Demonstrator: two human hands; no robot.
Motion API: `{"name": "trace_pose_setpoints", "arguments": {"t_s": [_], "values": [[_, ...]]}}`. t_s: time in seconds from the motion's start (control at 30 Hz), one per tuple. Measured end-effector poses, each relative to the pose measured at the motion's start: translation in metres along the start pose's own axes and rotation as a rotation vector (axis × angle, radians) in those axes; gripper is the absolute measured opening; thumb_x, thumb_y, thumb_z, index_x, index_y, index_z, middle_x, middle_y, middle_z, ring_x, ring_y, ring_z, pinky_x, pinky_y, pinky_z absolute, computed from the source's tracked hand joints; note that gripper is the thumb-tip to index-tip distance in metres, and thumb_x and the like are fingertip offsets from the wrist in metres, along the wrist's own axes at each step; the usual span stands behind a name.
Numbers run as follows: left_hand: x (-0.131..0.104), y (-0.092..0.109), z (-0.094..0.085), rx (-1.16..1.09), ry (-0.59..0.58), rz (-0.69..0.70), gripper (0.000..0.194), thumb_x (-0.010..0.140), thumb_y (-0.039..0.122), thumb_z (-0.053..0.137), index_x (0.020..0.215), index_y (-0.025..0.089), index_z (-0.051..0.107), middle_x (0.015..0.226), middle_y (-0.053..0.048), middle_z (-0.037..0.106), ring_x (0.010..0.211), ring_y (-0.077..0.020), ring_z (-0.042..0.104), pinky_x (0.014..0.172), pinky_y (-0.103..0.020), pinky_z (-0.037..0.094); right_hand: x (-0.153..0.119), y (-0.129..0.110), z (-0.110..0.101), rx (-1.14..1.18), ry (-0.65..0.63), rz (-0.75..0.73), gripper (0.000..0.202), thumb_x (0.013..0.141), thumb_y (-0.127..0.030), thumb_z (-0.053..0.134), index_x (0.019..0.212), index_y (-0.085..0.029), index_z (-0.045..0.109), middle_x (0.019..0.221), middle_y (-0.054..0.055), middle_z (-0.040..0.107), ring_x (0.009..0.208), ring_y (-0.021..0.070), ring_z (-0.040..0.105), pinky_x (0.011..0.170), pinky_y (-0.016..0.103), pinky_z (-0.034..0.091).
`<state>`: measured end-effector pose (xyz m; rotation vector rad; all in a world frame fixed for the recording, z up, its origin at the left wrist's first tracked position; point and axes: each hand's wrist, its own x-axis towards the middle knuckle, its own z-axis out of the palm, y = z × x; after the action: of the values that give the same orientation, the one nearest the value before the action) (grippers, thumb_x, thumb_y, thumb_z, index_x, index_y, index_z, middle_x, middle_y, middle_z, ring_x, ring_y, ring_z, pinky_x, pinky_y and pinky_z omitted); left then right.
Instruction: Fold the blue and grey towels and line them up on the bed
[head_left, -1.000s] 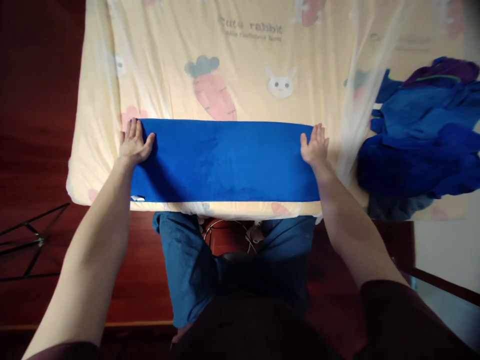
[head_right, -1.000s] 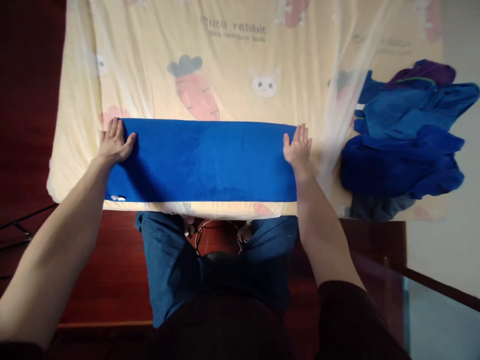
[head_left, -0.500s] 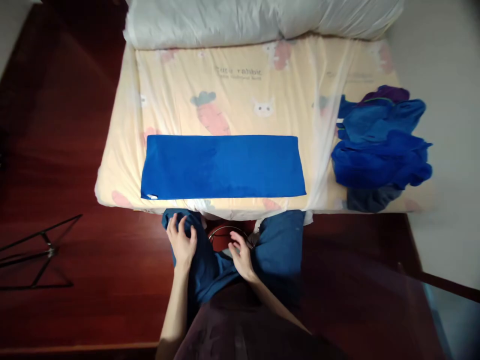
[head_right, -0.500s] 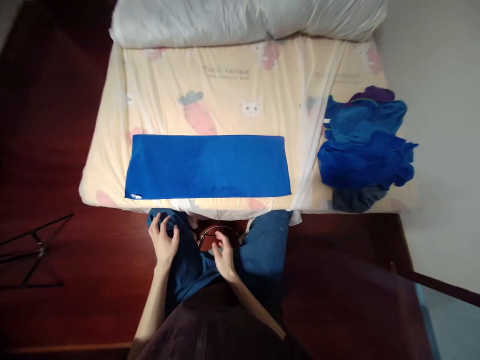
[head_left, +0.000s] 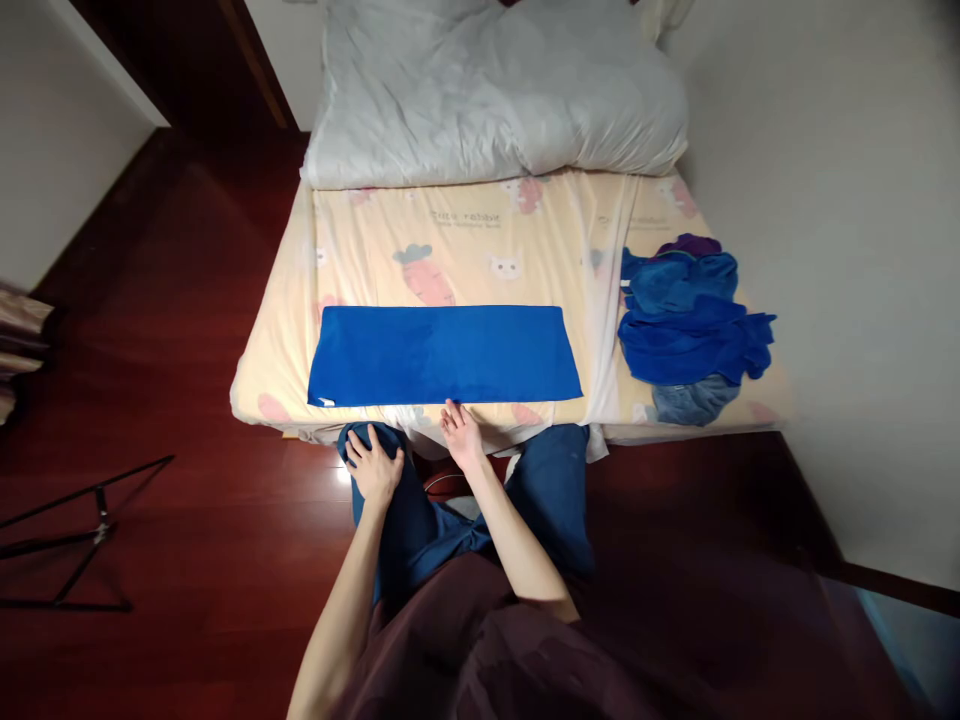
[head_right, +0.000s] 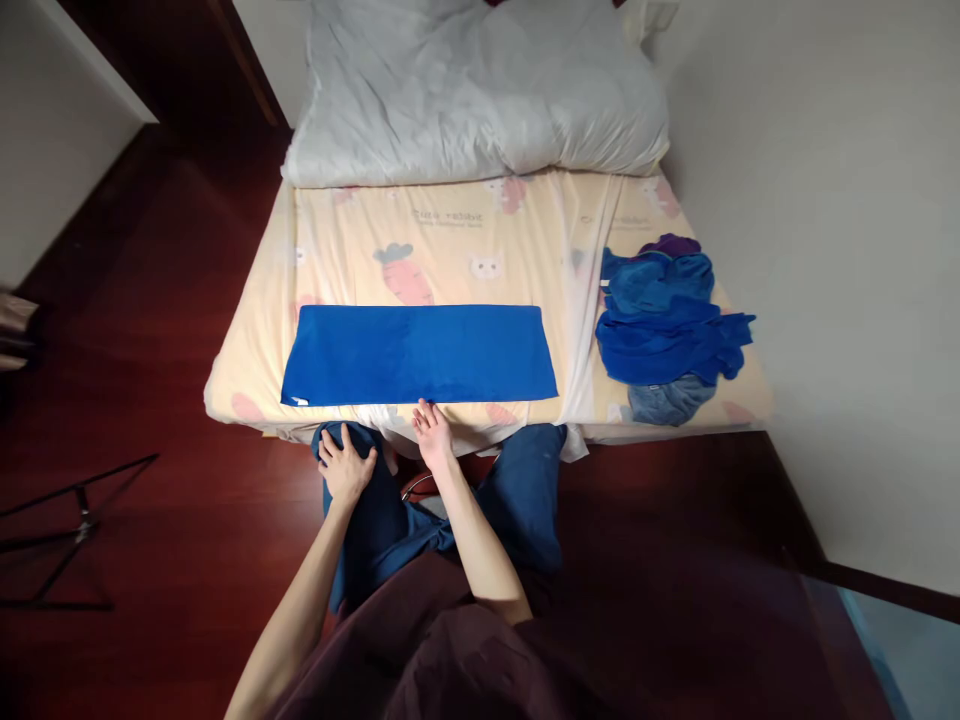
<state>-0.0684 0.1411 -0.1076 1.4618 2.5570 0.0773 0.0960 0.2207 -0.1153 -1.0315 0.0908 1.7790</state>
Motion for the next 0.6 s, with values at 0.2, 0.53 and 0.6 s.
{"name": "trace_pose_setpoints", "arguments": {"t_s": [0.2, 0.53, 0.6], "values": [[0.002, 0.0, 0.001, 0.001, 0.028, 0.003, 0.081, 0.087, 0.046, 0.059, 0.156, 0.012, 0.032, 0.161, -0.03, 0.021, 0.146, -0.0454, 0.027, 0.108, -0.063, 0.037, 0.019, 0.016, 0.023, 0.124, -0.07, -0.014, 0.025, 0.102, -0.038, 0.048, 0.103, -0.026, 0.069, 0.136, -0.001, 0.066, 0.111, 0.0107, 0.067, 0.087, 0.027, 0.061], [0.007, -0.006, -0.002, -0.033, 0.06, 0.035, 0.066, 0.091, 0.041, 0.055, 0.149, 0.012, 0.044, 0.158, -0.026, 0.03, 0.144, -0.0413, 0.034, 0.109, -0.057, 0.04, 0.03, 0.018, 0.043, 0.217, 0.042, -0.037, 0.03, 0.105, -0.03, 0.041, 0.104, -0.025, 0.07, 0.136, -0.002, 0.067, 0.093, 0.0071, 0.07, 0.076, 0.019, 0.06], [0.023, -0.004, -0.012, -0.093, 0.088, 0.113, 0.05, 0.095, 0.037, 0.047, 0.139, 0.012, 0.055, 0.147, -0.023, 0.047, 0.137, -0.0353, 0.044, 0.11, -0.049, 0.041, 0.03, 0.019, 0.041, 0.215, 0.061, -0.025, 0.03, 0.105, -0.03, 0.041, 0.103, -0.025, 0.07, 0.137, -0.002, 0.066, 0.085, 0.0077, 0.07, 0.071, 0.02, 0.06]]}}
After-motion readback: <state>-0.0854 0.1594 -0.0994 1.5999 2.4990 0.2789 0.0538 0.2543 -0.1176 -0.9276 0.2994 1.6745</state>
